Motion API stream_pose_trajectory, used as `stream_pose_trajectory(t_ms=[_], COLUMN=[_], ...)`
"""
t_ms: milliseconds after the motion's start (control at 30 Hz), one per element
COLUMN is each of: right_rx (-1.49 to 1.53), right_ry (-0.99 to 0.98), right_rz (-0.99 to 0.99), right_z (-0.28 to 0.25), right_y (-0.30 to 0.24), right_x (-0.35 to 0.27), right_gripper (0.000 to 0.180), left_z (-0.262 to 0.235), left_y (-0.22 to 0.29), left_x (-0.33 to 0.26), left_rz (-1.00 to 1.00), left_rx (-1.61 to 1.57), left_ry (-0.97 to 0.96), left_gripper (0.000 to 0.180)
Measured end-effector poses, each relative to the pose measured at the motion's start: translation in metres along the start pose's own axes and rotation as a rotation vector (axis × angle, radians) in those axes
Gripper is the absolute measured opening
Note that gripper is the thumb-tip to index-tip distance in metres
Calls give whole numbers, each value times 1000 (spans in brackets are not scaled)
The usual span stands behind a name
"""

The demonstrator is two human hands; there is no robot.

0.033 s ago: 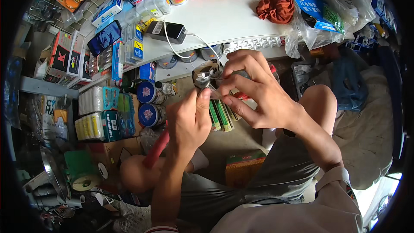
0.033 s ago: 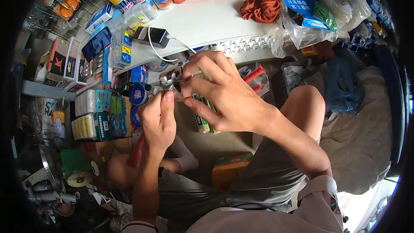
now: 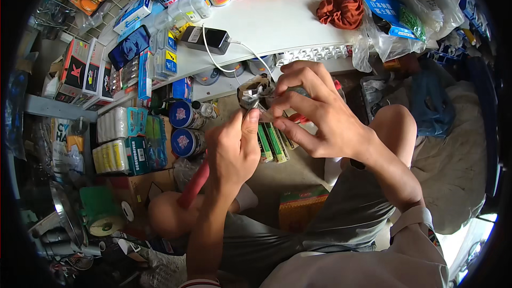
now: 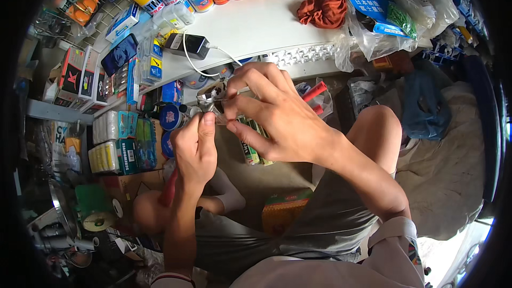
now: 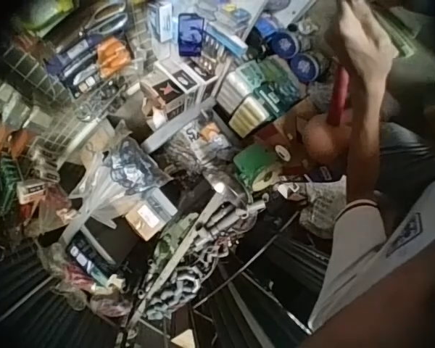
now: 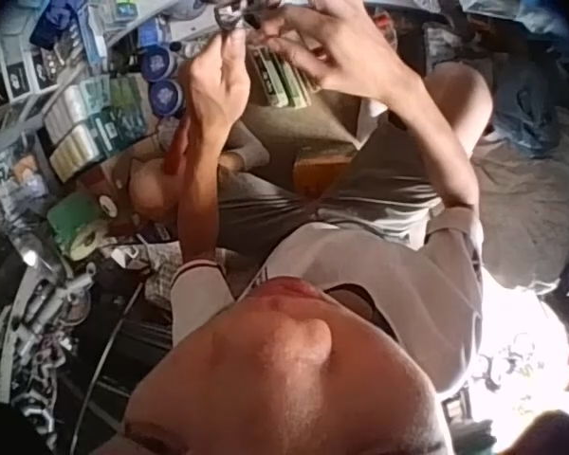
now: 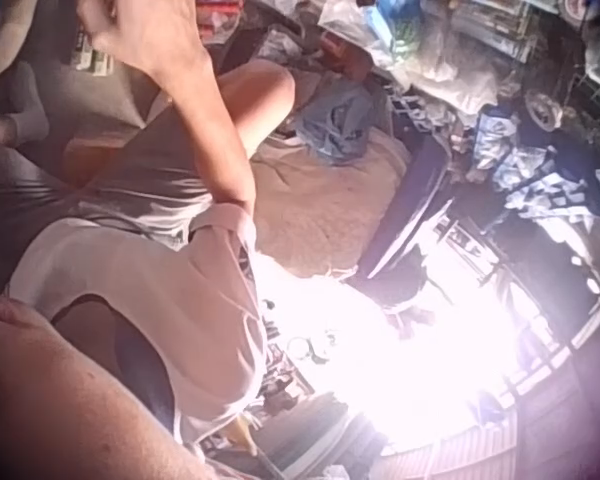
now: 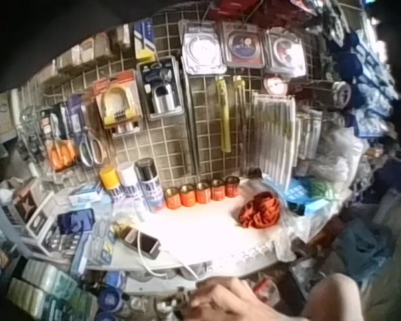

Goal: The person is assembling and cleaning paint rollers, removing them from plastic packaging and wiping the handles with a red cloth.

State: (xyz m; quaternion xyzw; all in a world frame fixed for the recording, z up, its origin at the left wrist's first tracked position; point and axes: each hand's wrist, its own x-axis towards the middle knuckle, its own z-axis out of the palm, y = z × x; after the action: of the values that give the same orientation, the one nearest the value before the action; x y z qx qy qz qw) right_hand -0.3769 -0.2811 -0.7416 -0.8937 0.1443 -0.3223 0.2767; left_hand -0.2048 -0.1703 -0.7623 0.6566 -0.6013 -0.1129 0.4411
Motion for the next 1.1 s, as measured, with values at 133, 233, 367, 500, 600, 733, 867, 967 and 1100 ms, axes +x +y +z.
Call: stream_pose_trajectory(t_ms=[133, 233, 367, 500, 600, 733, 867, 967, 1100], right_rx=[-161, -401, -366, -264, -259, -405, -293, -139, -74], right_ry=[-7, 3, 102, 151, 160, 94, 85, 161, 114], right_rz=[-79, -86, 17, 71, 58, 7, 142, 207, 252], right_z=[-5, -7, -2, 3, 2, -1, 3, 8, -2], right_y=[1, 1, 0, 6, 10, 9, 6, 9, 5], right_x=[-1, -2, -4, -5, -2, -4, -3, -2, -1], right_gripper=[17, 17, 29, 24, 23, 18, 14, 12, 12], left_z=[10, 9, 9, 12, 15, 17, 15, 14, 15], left_y=[-3, 1, 5, 4, 6, 5, 6, 8, 9], left_x=[-1, -1, -1, -3, -5, -6, -6, -6, -7], left_rz=[0, -5, -38, -31, -35, -16, -74, -107, -93], left_rx=[-4, -16, -1, 18, 4, 11, -24, -40, 0], left_ry=[-29, -48, -104, -127, -124, -163, -159, -146, -161], left_gripper=[26, 26, 27, 26, 26, 28, 30, 30, 29])
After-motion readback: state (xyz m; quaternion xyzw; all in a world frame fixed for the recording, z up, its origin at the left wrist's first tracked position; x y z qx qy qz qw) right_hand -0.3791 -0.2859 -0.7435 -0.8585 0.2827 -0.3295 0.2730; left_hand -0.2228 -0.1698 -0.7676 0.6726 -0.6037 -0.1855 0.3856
